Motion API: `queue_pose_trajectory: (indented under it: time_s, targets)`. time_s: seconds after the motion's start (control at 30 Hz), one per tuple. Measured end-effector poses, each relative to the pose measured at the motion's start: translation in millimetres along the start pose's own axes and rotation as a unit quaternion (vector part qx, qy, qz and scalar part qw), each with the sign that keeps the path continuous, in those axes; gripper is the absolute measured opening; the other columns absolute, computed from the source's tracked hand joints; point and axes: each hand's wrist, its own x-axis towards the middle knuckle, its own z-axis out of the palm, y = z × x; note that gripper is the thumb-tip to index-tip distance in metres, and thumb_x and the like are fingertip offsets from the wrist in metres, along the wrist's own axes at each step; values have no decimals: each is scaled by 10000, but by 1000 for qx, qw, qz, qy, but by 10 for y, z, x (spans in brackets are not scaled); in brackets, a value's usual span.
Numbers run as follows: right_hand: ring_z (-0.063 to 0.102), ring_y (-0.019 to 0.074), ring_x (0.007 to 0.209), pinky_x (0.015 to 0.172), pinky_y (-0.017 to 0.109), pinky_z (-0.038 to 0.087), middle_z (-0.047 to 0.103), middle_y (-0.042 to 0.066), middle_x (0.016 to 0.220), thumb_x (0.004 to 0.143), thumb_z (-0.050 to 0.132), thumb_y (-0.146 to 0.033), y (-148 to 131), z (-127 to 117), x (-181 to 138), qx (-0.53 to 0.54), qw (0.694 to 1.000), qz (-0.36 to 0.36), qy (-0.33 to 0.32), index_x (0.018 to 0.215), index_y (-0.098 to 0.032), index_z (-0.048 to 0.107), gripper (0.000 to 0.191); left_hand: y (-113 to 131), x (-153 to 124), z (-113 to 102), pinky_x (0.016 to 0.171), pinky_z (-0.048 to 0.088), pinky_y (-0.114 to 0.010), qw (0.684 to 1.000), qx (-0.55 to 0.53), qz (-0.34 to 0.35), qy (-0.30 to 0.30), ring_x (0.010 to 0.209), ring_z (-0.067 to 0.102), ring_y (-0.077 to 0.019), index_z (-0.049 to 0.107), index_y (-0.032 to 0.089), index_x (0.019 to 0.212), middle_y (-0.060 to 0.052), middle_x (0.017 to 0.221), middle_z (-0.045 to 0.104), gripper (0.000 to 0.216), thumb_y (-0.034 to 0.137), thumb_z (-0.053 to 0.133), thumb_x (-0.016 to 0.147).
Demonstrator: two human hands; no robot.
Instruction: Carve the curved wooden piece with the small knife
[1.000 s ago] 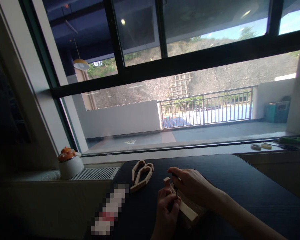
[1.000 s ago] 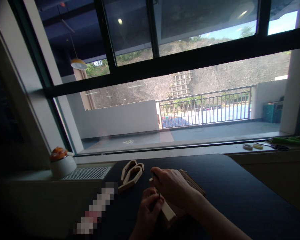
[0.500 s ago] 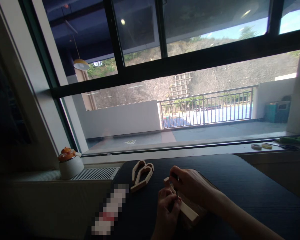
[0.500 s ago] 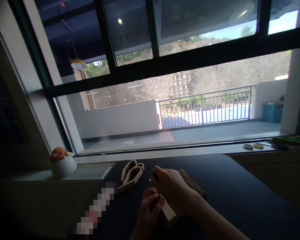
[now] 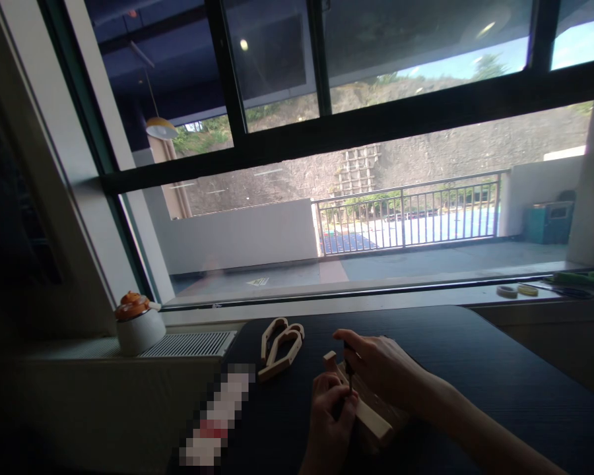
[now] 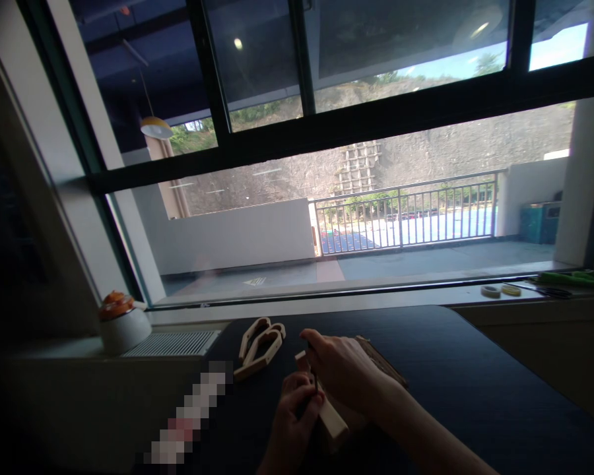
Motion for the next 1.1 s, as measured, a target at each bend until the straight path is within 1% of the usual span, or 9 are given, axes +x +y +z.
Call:
queue_pose_trajectory:
  time_s: [0.13, 0.2, 0.37, 0.47, 0.6, 0.7, 0.8, 0.97, 1.1]
  targets:
    - [672, 198, 738, 546, 229, 339, 712, 38, 829, 925, 388, -300, 1, -23, 23, -22, 999, 30, -1, 1091, -240, 566, 250, -18, -4, -3, 868, 472, -375, 1000, 12, 6, -7, 950, 549, -233, 706, 178, 792, -91, 923, 583, 206, 331, 572, 820]
    - [671, 191, 727, 549, 225, 341, 711, 35, 816, 921, 399, -313, -5, -45, 24, -31, 999, 36, -6, 1066, -245, 579, 241, -21, -6, -6, 874, 466, -377, 1000, 16, 5, -16, 959, 542, -234, 703, 178, 796, -89, 923, 577, 206, 323, 561, 828]
    - [672, 189, 744, 551, 236, 344, 713, 47, 877, 926, 361, -253, -33, -69, -20, -18, 1000, -11, -1, 1225, -241, 492, 327, -25, 3, -4, 893, 451, -378, 1000, 12, -5, -25, 978, 532, -236, 694, 177, 797, -92, 945, 564, 204, 317, 549, 834]
    - [673, 192, 734, 528, 243, 331, 711, 53, 907, 922, 354, -222, -55, -56, -33, -7, 999, -37, -5, 1269, -221, 455, 362, -28, 3, 1, 902, 443, -381, 1000, 11, -7, -27, 986, 527, -238, 690, 179, 799, -92, 950, 561, 204, 318, 546, 836]
    - [678, 204, 739, 518, 244, 323, 715, 55, 900, 922, 370, -233, -62, -32, -8, -13, 1000, -28, 1, 1250, -225, 483, 347, -21, -15, -2, 904, 438, -375, 1000, 7, -9, -27, 984, 525, -233, 687, 181, 795, -88, 942, 563, 201, 313, 541, 840]
    - [677, 212, 780, 552, 239, 349, 717, 57, 888, 918, 405, -271, -54, -35, 22, -12, 1000, -7, 9, 1187, -233, 539, 303, -8, -20, -6, 904, 437, -371, 1000, 7, -10, -24, 984, 527, -230, 687, 181, 799, -87, 946, 563, 193, 304, 544, 839]
    - [672, 204, 800, 590, 231, 377, 716, 44, 876, 909, 431, -315, -71, -66, 33, 2, 1000, 4, 0, 1141, -253, 576, 280, 4, -9, -6, 901, 438, -373, 1000, 9, -7, -22, 976, 530, -233, 687, 178, 782, -86, 935, 568, 189, 299, 550, 834]
    - [657, 176, 838, 654, 223, 408, 700, 55, 955, 905, 399, -265, -165, -120, 9, 22, 1000, -13, -2, 1175, -257, 575, 323, 17, 2, -6, 880, 445, -368, 1000, 7, -2, -20, 959, 530, -232, 680, 177, 769, -83, 920, 571, 176, 285, 555, 827]
    - [654, 164, 817, 634, 216, 399, 695, 53, 974, 901, 392, -242, -217, -127, 14, 23, 999, -23, -2, 1164, -255, 584, 325, 32, 1, -18, 877, 442, -356, 1000, 4, -6, -28, 955, 525, -223, 669, 176, 773, -79, 919, 563, 167, 269, 545, 835]
